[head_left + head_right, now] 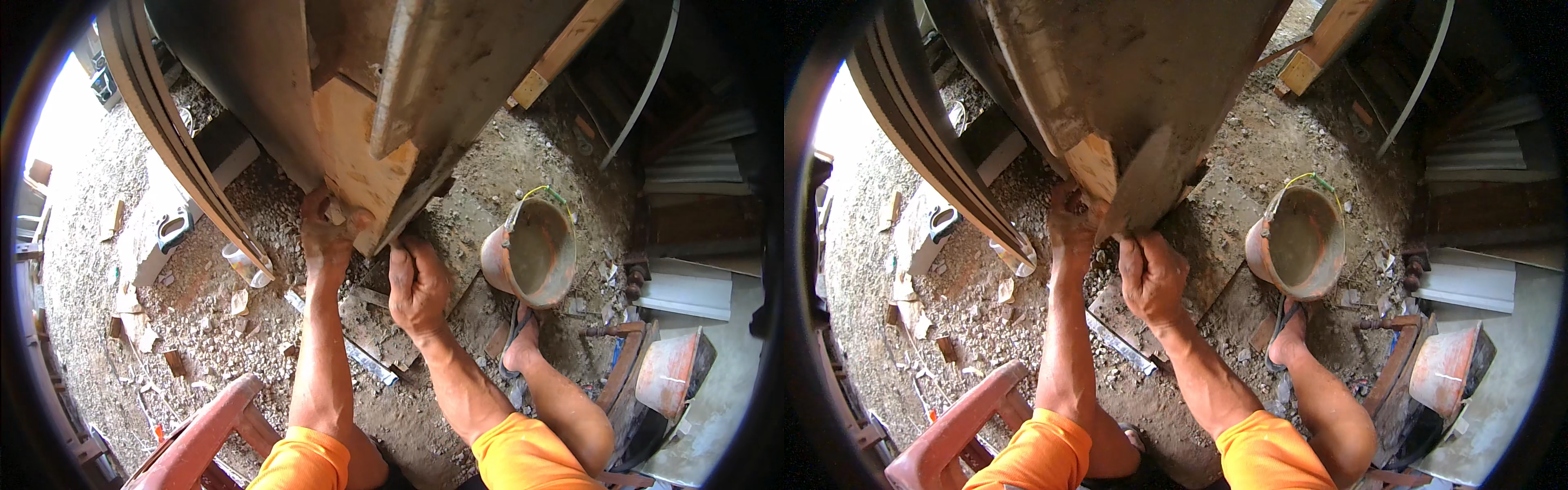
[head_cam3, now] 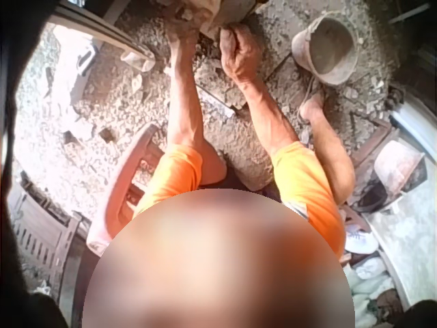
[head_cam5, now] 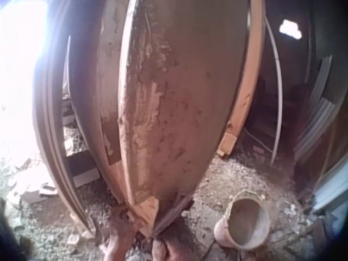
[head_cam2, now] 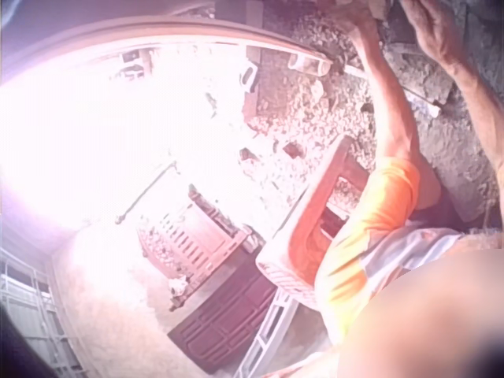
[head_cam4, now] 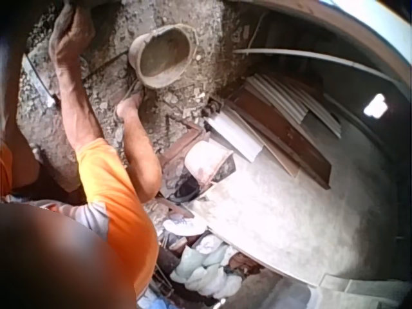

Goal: The person scoops wet plaster from a bucket with a trowel and applies it to the lower edge of a vertical wooden structure. They repeatedly smooth and level the plaster using a flat metal trowel, working along the base while seated on a small stool.

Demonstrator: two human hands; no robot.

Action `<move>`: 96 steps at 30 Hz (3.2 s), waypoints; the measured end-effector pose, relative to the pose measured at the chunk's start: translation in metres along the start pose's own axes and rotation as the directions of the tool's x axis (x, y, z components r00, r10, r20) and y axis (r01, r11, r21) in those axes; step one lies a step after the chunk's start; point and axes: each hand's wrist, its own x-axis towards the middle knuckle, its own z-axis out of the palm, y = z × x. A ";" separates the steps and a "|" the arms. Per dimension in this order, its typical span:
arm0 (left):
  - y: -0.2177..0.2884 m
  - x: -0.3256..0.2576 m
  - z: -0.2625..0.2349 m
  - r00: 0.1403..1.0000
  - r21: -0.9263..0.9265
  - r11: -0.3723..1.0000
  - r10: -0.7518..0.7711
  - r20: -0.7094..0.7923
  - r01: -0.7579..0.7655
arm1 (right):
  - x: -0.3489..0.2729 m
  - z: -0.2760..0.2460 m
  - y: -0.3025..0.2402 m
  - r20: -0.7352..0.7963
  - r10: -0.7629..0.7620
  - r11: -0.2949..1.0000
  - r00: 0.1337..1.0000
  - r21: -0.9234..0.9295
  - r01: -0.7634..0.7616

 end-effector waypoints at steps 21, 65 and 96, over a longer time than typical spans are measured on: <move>0.013 0.001 0.000 0.988 0.120 0.981 0.156 0.010 -0.156 | -0.006 -0.007 0.007 0.001 0.004 0.993 1.000 -0.116 -0.004; 0.022 -0.008 0.005 0.986 0.046 0.986 0.161 0.041 -0.163 | 0.006 -0.048 0.004 0.419 0.073 0.996 0.905 0.015 -0.087; 0.014 0.002 0.001 0.990 0.111 0.985 0.128 0.061 -0.134 | -0.027 0.011 -0.002 -0.018 0.235 0.962 0.972 -0.140 -0.235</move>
